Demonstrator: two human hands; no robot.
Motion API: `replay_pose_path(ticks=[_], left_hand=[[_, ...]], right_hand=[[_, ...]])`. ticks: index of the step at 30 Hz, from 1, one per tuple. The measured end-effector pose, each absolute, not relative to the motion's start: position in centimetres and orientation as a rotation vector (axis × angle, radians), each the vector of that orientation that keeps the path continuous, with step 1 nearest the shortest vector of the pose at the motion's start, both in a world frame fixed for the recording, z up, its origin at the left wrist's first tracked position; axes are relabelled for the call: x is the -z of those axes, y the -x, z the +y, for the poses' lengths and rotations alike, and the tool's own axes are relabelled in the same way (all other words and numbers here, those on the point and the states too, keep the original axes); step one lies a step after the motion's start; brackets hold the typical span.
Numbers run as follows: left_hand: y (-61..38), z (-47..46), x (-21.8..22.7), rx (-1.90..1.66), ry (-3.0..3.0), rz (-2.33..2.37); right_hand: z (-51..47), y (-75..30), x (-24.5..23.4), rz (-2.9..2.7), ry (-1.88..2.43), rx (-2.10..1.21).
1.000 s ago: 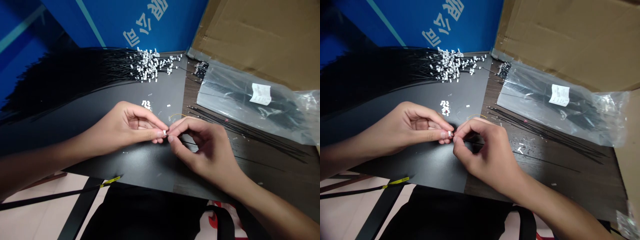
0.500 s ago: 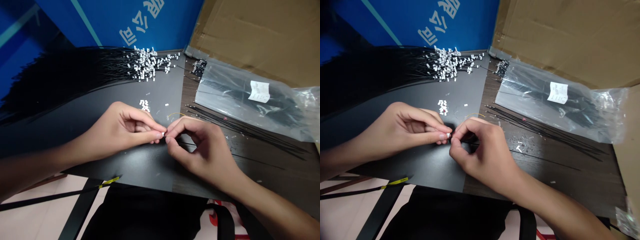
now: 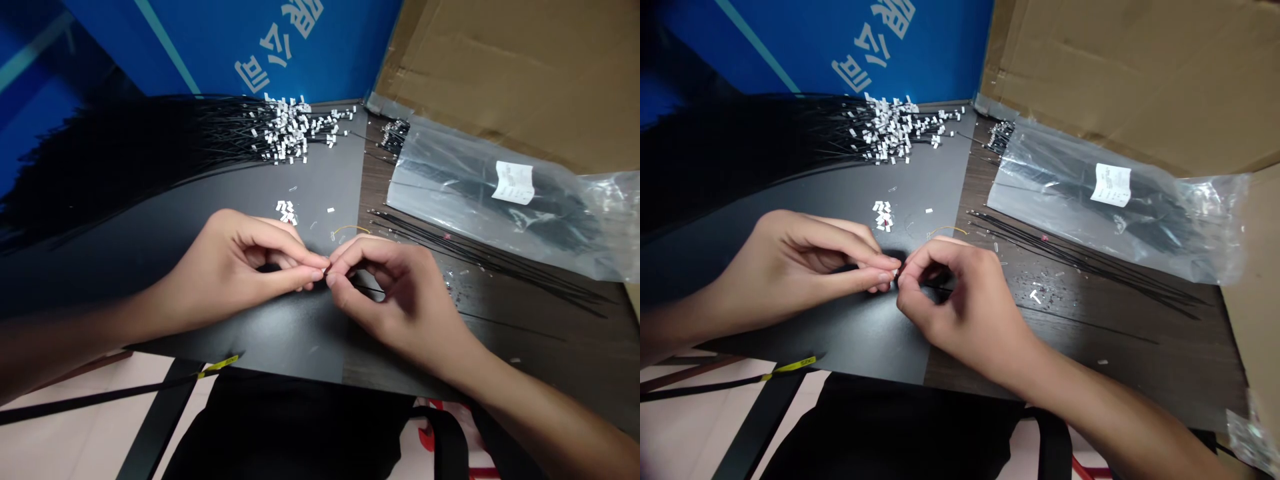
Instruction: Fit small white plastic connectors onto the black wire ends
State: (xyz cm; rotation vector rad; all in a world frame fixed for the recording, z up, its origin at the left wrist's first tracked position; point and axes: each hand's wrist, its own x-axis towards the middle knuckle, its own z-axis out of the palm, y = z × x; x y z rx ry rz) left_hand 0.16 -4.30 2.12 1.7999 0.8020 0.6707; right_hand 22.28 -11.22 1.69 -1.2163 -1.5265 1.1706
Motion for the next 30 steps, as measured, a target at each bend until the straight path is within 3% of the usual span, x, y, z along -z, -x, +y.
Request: replay_pose_path(ticks=[30], left_hand=[[-0.7, -3.4, -2.3, -0.824, -1.539, 0.571]], right_hand=[[-9.9, -23.6, -2.2, -1.621, 1.219, -1.063]])
